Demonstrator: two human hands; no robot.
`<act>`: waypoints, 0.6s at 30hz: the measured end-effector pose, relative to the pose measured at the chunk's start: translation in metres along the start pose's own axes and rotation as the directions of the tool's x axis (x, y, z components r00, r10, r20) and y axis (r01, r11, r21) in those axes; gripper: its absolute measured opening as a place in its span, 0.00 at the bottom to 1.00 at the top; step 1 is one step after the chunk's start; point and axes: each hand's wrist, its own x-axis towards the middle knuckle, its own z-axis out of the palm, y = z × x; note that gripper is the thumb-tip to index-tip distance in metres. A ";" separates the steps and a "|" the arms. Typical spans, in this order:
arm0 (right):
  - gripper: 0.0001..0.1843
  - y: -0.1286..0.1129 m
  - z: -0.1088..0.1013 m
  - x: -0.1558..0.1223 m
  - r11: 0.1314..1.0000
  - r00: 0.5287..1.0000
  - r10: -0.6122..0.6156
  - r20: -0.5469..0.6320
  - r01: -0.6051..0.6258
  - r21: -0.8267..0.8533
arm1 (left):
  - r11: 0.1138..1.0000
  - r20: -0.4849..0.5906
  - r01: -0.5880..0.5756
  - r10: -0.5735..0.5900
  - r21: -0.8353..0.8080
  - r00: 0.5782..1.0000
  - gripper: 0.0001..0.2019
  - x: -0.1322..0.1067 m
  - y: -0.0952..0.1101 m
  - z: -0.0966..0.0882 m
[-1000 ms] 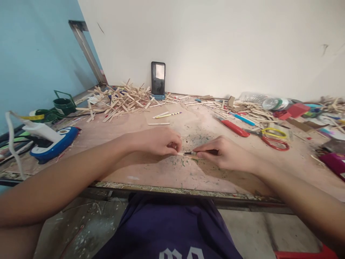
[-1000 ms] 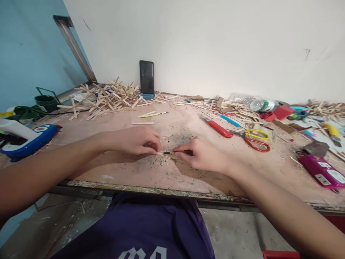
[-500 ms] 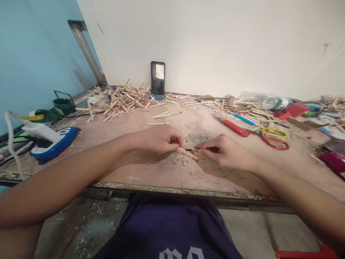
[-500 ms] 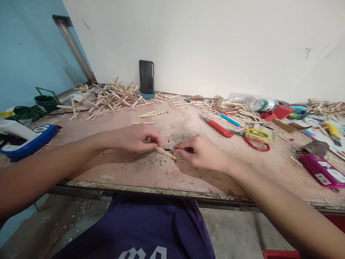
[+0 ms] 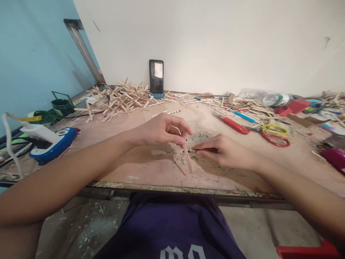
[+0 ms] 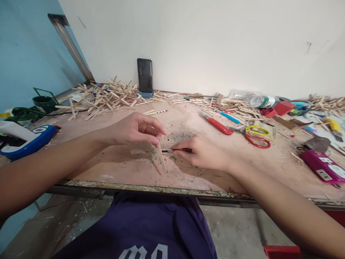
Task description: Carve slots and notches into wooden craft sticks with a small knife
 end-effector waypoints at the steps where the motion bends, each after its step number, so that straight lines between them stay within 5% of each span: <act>1: 0.17 0.001 0.000 0.000 1.000 1.000 -0.006 -0.013 0.006 -0.003 | 1.000 0.007 0.000 0.000 -0.022 1.000 0.14 0.000 0.001 0.000; 10: 0.20 -0.002 0.000 0.001 0.993 0.986 0.111 -0.126 -0.105 0.056 | 0.993 0.099 -0.098 0.092 0.059 0.991 0.08 -0.001 0.000 -0.004; 15: 0.28 -0.011 -0.002 0.004 0.914 0.939 0.314 -0.138 -0.260 0.312 | 0.995 0.106 -0.072 0.078 -0.064 0.991 0.16 -0.001 -0.002 0.002; 18: 0.31 -0.009 -0.001 0.008 0.797 0.869 0.458 -0.187 -0.308 0.519 | 0.996 0.127 -0.056 0.065 -0.074 0.990 0.24 -0.001 -0.004 0.006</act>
